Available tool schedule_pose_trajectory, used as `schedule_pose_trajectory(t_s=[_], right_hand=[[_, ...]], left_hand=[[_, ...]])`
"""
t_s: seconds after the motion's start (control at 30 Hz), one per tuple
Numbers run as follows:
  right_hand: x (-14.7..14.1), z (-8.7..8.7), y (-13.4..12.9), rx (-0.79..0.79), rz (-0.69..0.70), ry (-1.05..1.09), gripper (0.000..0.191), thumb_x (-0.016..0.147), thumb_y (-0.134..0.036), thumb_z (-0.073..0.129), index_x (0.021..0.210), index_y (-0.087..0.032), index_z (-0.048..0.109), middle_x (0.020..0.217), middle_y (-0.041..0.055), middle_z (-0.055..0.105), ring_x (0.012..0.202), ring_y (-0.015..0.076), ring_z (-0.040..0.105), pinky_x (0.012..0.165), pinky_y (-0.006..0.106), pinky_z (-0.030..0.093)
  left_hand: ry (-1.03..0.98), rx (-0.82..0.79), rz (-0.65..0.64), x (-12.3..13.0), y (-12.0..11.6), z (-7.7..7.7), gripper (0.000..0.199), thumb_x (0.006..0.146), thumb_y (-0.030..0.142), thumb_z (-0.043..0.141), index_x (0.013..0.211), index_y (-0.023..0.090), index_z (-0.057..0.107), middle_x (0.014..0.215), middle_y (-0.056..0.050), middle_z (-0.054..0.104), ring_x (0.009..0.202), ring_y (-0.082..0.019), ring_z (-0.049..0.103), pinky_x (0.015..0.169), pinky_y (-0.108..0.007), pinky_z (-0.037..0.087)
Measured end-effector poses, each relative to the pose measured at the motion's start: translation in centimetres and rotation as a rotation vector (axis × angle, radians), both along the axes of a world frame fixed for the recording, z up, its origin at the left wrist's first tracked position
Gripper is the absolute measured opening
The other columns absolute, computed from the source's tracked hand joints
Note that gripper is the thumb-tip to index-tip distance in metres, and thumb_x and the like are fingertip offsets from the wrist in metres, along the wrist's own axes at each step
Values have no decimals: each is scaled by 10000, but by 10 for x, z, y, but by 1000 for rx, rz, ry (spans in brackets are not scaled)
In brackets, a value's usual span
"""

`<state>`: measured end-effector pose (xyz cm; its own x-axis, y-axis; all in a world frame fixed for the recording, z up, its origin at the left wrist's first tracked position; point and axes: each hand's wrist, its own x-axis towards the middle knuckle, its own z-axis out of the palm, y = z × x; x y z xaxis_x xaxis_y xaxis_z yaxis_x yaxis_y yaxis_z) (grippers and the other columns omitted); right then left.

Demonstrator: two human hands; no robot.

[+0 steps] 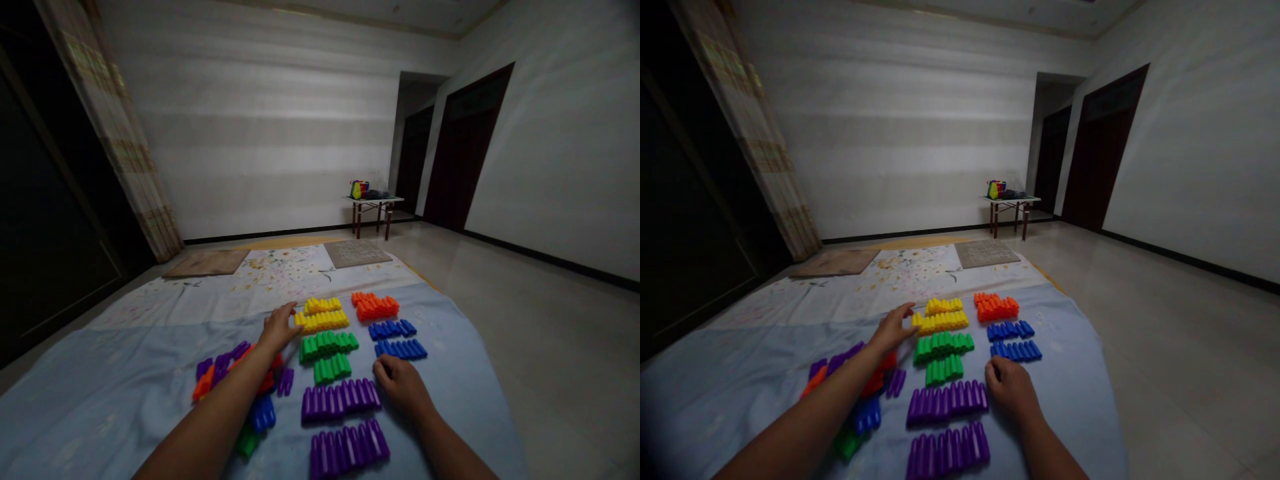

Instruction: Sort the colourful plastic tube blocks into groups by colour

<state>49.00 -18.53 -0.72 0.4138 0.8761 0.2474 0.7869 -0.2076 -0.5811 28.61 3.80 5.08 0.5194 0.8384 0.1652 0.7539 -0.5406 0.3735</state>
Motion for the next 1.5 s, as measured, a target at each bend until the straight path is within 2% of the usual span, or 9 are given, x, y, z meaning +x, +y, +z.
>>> schedule_pose_trajectory(t_s=[0.17,0.43,0.53,0.67,0.8,0.9,1.13,1.33,1.5], right_hand=[[2,-2,1,0,-5,2,294,825,-312,382,624,-193,561,594,11,608,574,136,544,557,242,309],[1,-1,0,2,5,-2,292,831,-308,369,617,-194,532,595,7,599,577,133,548,559,242,303],[2,-1,0,-3,8,14,297,832,-319,369,615,-196,529,590,6,598,573,134,549,562,242,311],[3,0,-1,-6,27,22,304,831,-336,367,632,-198,552,607,14,614,591,142,560,572,244,324],[4,0,-2,-20,33,13,308,829,-352,367,651,-201,569,612,10,619,586,143,562,573,242,331],[4,-1,-2,-32,41,2,305,827,-350,365,669,-201,579,618,9,624,588,142,566,575,240,331],[2,1,-5,-43,43,-59,313,836,-352,355,681,-200,580,632,12,632,589,145,566,582,240,337],[-2,1,-6,-44,27,-157,287,833,-309,361,682,-192,574,668,23,638,630,143,579,590,234,327],[-5,3,-4,-77,14,-222,265,833,-288,376,724,-187,595,734,37,653,686,145,580,620,230,327]], left_hand=[[27,-39,-33,22,-1,0,601,655,265,634,1231,232,468,1158,-52,607,1119,-229,502,938,-366,347],[-17,-69,-17,28,5,-1,589,606,270,673,1175,228,527,1152,-55,620,1113,-247,515,952,-386,354],[-117,-43,11,12,0,2,515,681,351,614,1167,202,528,1169,-70,608,1105,-225,526,945,-359,380],[-267,9,84,-40,-13,4,386,825,419,384,1073,183,563,1087,-51,639,1020,-161,571,904,-279,425],[-330,48,220,-102,-35,1,377,832,426,335,979,186,586,998,-45,662,957,-176,590,858,-281,452],[-295,100,268,-127,-56,-4,345,823,417,355,937,207,604,980,-40,664,950,-185,588,857,-284,449],[-54,248,173,-121,-91,-19,315,833,366,368,963,223,617,1046,-57,651,1006,-213,562,940,-359,380],[7,330,143,-117,-96,-35,292,843,330,363,945,229,617,1004,-56,655,989,-224,547,917,-393,357],[-32,387,116,-120,-97,-37,298,852,315,358,946,209,619,1000,-57,654,973,-222,548,894,-405,365]])
